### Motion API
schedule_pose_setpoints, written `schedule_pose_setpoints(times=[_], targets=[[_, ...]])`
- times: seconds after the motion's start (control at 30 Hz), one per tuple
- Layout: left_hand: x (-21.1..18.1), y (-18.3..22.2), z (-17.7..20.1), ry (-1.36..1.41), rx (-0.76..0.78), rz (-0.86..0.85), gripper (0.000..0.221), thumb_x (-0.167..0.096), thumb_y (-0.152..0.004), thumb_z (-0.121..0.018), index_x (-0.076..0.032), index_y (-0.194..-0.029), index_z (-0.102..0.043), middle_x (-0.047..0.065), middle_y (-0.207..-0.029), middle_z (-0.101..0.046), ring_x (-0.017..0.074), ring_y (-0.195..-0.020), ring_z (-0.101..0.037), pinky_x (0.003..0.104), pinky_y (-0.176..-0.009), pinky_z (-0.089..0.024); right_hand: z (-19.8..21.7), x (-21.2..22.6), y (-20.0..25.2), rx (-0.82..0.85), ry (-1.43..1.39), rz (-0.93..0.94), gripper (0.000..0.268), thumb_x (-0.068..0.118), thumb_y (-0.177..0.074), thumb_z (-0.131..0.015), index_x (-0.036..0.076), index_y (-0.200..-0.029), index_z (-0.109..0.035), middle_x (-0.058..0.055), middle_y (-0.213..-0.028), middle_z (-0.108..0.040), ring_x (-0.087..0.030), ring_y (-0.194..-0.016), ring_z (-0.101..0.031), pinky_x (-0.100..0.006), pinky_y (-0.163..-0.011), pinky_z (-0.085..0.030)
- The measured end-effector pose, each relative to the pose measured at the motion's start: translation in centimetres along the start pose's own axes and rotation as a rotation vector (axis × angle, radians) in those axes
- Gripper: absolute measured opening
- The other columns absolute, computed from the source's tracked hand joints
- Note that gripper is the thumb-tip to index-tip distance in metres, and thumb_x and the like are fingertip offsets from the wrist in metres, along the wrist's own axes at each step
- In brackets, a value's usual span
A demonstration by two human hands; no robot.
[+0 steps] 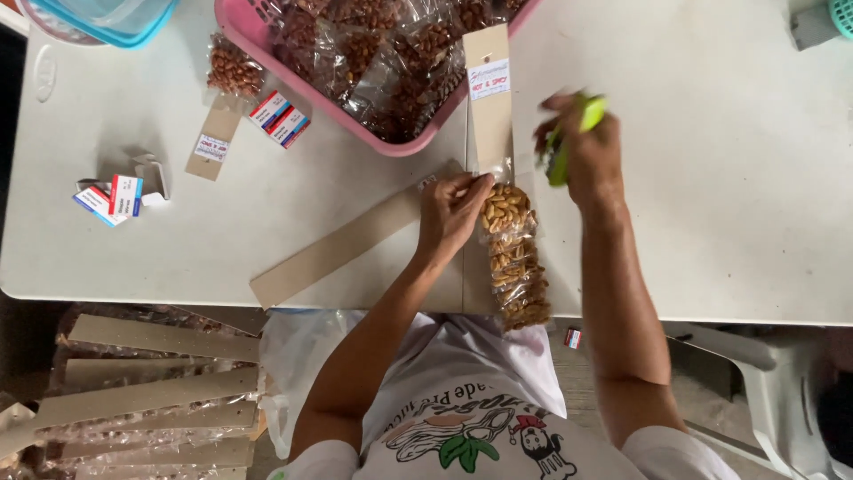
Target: Stapling small bags of nuts onto a cardboard display strip using a manual stapler.
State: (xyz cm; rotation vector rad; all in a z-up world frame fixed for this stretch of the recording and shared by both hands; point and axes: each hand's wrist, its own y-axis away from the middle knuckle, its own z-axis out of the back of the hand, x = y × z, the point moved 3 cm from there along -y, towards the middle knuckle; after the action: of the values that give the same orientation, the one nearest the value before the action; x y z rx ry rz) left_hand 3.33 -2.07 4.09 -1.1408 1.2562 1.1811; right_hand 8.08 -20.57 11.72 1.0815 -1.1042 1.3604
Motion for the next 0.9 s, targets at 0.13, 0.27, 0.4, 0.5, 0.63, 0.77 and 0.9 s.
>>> schedule_pose_setpoints(times=[0.13,0.27,0.4,0.5,0.63,0.77,0.9], targets=[[-3.6,1.6,-0.6,-0.077,0.042,-0.183,0.024,-0.022,-0.101,-0.061,-0.004,-0.109,-0.074,0.004,-0.076,-0.076,0.0099,-0.058,-0.069,0.023,-0.050,-0.059,-2.1,2.9,0.5,-0.519,-0.373,-0.259,0.052,0.063,-0.082,-0.058,0.012,-0.080,-0.066,-0.004,-0.070,-0.066,-0.017,-0.058,-0.067,-0.034,-0.057,-0.060],[-4.9,2.3,-0.8,-0.283,0.004,-0.432,0.021,-0.015,-0.100,-0.062,-0.002,-0.108,-0.076,0.005,-0.082,-0.079,0.0103,-0.055,-0.067,0.025,-0.052,-0.058,-4.2,4.9,1.3,-0.495,-0.125,-0.120,0.050,0.063,-0.090,-0.055,0.018,-0.073,-0.042,0.007,-0.069,-0.039,-0.009,-0.069,-0.042,-0.028,-0.065,-0.033],[-6.3,2.9,-0.9,-0.279,0.004,-0.473,0.018,-0.010,-0.097,-0.063,0.001,-0.105,-0.075,0.008,-0.088,-0.079,0.0155,-0.066,-0.073,0.032,-0.063,-0.065,-3.9,4.3,1.3,-0.504,-0.021,-0.046,0.051,0.064,-0.095,-0.050,0.022,-0.070,-0.035,0.009,-0.066,-0.032,-0.007,-0.065,-0.033,-0.028,-0.062,-0.027],[-7.4,4.4,-1.0,-0.348,-0.060,-0.568,0.012,-0.009,-0.096,-0.059,-0.006,-0.091,-0.070,0.003,-0.069,-0.068,0.0138,-0.054,-0.057,0.031,-0.051,-0.048,-3.9,2.9,1.2,-0.537,-0.102,0.067,0.052,0.066,-0.090,-0.058,0.020,-0.068,-0.052,0.007,-0.061,-0.045,-0.010,-0.057,-0.047,-0.030,-0.051,-0.038],[-7.8,7.0,0.7,-0.183,-0.039,-0.538,0.013,-0.004,-0.096,-0.057,-0.008,-0.090,-0.069,0.004,-0.071,-0.069,0.0121,-0.053,-0.059,0.027,-0.050,-0.052,-4.7,4.7,4.5,-0.754,-0.178,-0.233,0.042,0.057,-0.083,-0.059,0.017,-0.095,-0.055,0.003,-0.082,-0.055,-0.010,-0.074,-0.055,-0.029,-0.066,-0.046],[-9.9,10.7,6.1,0.084,-0.044,-0.452,0.024,-0.017,-0.101,-0.067,0.003,-0.113,-0.069,0.020,-0.094,-0.077,0.0252,-0.069,-0.076,0.031,-0.055,-0.068,-2.5,10.0,9.6,-0.535,0.072,0.096,0.046,0.054,-0.108,-0.043,0.012,-0.105,-0.061,-0.011,-0.079,-0.069,-0.018,-0.062,-0.065,-0.027,-0.055,-0.047],[-17.5,9.7,19.0,0.119,-0.209,-0.304,0.023,-0.018,-0.096,-0.074,-0.004,-0.114,-0.075,0.009,-0.107,-0.078,0.0099,-0.091,-0.072,0.022,-0.078,-0.061,0.0,9.1,10.8,-0.547,-0.001,-0.058,0.040,0.055,-0.100,-0.051,0.015,-0.097,-0.056,-0.001,-0.070,-0.054,-0.016,-0.063,-0.064,-0.026,-0.061,-0.045]])
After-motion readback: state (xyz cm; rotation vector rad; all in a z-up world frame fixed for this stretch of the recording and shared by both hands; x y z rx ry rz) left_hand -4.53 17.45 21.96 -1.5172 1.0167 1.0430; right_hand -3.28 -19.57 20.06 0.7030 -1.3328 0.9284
